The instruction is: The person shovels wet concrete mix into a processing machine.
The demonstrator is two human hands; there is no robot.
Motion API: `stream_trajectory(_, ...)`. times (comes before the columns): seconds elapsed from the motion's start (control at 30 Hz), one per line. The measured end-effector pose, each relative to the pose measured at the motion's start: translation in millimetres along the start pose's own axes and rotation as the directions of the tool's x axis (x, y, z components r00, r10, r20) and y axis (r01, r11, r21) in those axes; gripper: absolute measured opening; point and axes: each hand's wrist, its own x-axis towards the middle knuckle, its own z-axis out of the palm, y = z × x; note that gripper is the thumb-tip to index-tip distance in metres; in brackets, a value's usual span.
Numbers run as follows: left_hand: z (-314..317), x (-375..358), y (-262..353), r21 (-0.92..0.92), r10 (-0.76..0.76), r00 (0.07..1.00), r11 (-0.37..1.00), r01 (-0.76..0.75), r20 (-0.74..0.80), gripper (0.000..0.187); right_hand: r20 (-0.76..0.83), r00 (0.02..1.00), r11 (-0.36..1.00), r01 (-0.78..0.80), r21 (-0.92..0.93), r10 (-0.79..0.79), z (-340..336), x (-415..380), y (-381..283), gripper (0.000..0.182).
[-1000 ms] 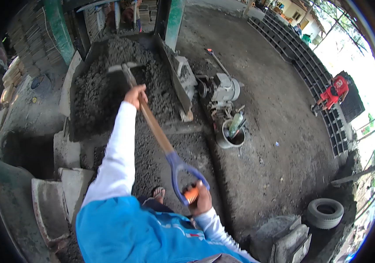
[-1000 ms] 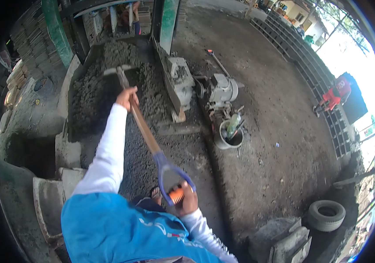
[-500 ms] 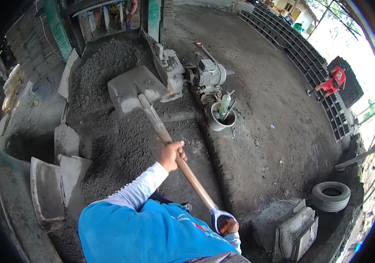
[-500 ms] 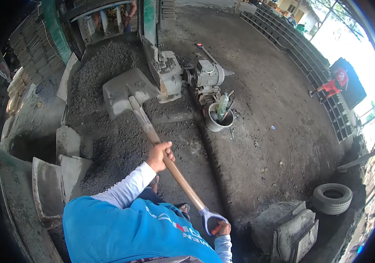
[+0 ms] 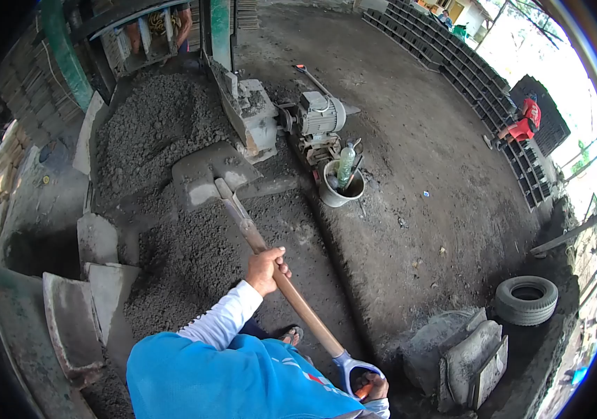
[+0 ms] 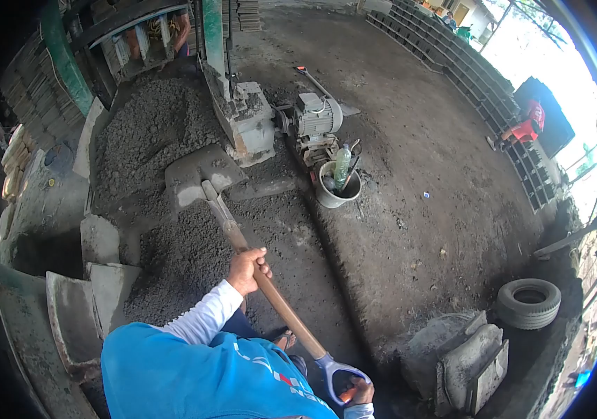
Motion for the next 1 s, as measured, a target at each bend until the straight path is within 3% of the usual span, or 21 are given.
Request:
stream_trajectory(0.17, -12, 73, 104, 0.075, 0.014, 0.998, 0.997, -0.019, 0.061, 0.021, -0.050, 0.997, 0.996, 0.054, -0.066, -0.057, 157, -5, 0, 0.015)
stream_trajectory(0.27, -20, 126, 181, 0.118, 0.057, 0.995, 0.991, -0.067, 0.083, 0.018, 0.056, 0.998, 1.000, 0.007, 0.019, -0.008, 245, 16, 9, 0.015)
stream_trajectory(0.33, -22, 157, 234, 0.155, 0.088, 0.992, 0.983, -0.101, 0.091, 0.017, 0.181, 0.980, 0.993, 0.093, -0.066, -0.080, 284, 48, 22, 0.012)
stream_trajectory(0.37, -23, 171, 260, 0.171, 0.097, 0.991, 0.979, -0.111, 0.089, 0.017, 0.250, 0.968, 0.999, 0.008, -0.037, 0.001, 325, 32, 4, 0.012)
stream_trajectory(0.47, -33, 224, 336, 0.191, 0.147, 0.980, 0.967, -0.171, 0.133, 0.017, 0.371, 0.926, 0.997, 0.045, 0.060, -0.065, 411, 21, -12, 0.016)
stream_trajectory(0.53, -32, 249, 383, 0.166, 0.213, 0.970, 0.959, -0.230, 0.115, 0.019, 0.507, 0.850, 0.983, 0.182, -0.023, -0.145, 440, 21, -21, 0.025)
stream_trajectory(0.57, -32, 260, 397, 0.145, 0.250, 0.965, 0.955, -0.259, 0.075, 0.020, 0.651, 0.714, 0.893, 0.433, -0.121, -0.258, 438, 43, -19, 0.023)
stream_trajectory(0.63, -4, 237, 406, 0.170, 0.381, 0.924, 0.909, -0.381, 0.033, 0.022, 0.628, 0.708, 0.929, 0.363, 0.069, -0.323, 451, 15, -47, 0.026)
stream_trajectory(0.67, 10, 218, 394, 0.083, 0.324, 0.940, 0.939, -0.334, 0.106, 0.024, 0.693, 0.634, 0.937, 0.276, 0.213, -0.344, 439, 5, -72, 0.027)
stream_trajectory(0.7, 33, 195, 376, -0.055, 0.295, 0.953, 0.955, -0.291, 0.073, 0.025, 0.748, 0.553, 0.928, 0.164, 0.333, -0.366, 417, -5, -107, 0.028)
stream_trajectory(0.73, 50, 167, 354, -0.154, 0.246, 0.962, 0.962, -0.227, 0.121, 0.028, 0.740, 0.542, 0.916, 0.196, 0.349, -0.398, 397, -22, -144, 0.029)
stream_trajectory(0.8, 83, 107, 303, -0.273, 0.234, 0.949, 0.946, -0.174, 0.209, 0.031, 0.545, 0.524, 0.718, 0.655, 0.234, -0.655, 354, -30, -201, 0.036)
stream_trajectory(0.87, 99, 78, 261, -0.298, 0.225, 0.915, 0.947, -0.123, 0.335, 0.039, 0.546, 0.305, 0.400, 0.915, 0.060, -0.780, 319, -40, -262, 0.040)
stream_trajectory(0.97, 124, 52, 206, -0.331, 0.167, 0.821, 0.943, 0.029, 0.547, 0.044, 0.453, 0.069, -0.019, 0.982, -0.187, -0.889, 269, -35, -341, 0.037)
stream_trajectory(1.0, 133, 49, 185, -0.312, 0.162, 0.814, 0.950, 0.025, 0.558, 0.043, 0.402, -0.204, -0.320, 0.915, -0.247, -0.893, 263, -33, -367, 0.035)
